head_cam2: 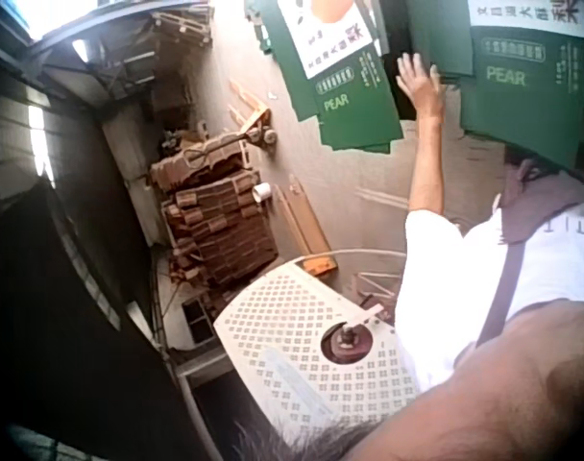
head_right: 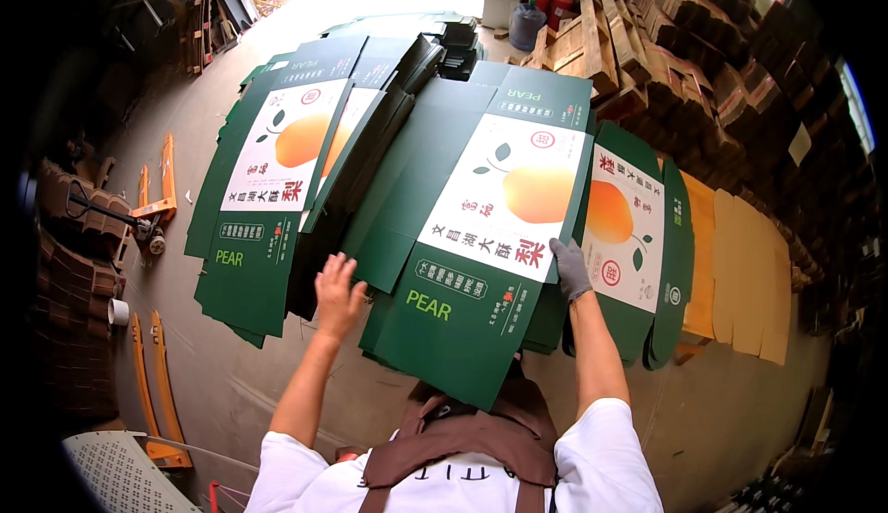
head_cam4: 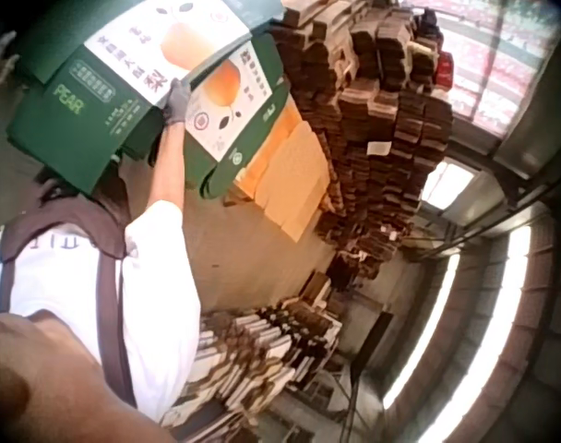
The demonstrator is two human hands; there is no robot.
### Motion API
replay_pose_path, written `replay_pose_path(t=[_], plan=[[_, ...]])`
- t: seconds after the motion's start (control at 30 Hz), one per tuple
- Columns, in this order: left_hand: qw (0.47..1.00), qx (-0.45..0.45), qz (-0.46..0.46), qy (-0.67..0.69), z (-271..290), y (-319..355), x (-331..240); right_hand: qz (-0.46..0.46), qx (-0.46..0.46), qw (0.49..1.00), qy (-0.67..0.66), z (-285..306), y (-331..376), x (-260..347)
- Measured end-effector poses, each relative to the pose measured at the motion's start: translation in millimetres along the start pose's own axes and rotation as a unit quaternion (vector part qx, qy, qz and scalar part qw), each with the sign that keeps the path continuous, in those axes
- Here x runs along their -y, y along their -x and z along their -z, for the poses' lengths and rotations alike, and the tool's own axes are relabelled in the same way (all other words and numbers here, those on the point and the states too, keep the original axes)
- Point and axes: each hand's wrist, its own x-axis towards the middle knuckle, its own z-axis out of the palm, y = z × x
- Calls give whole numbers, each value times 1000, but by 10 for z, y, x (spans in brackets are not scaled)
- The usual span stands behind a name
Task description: The person assembles green pear-branded cardboard boxes by folding the flaps and tucking them into slots. They repeatedly pick up flat-packed boxes, fold them into shape, and place the finished boxes into a growing stack.
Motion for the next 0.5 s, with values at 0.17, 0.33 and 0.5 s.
replay_pose_path(t=[0.17, 0.33, 0.5], plan=[[985, 120, 3, 125, -505, 559, -880, -21, 16, 1000, 16, -138, -35, -109], [989, 111, 40, 93, -700, 568, -1083, -11, -21, 1000, 16, -477, -185, -251], [986, 142, 15, 87, -551, 525, -1110, -3, -33, 999, 17, -649, -56, -339]])
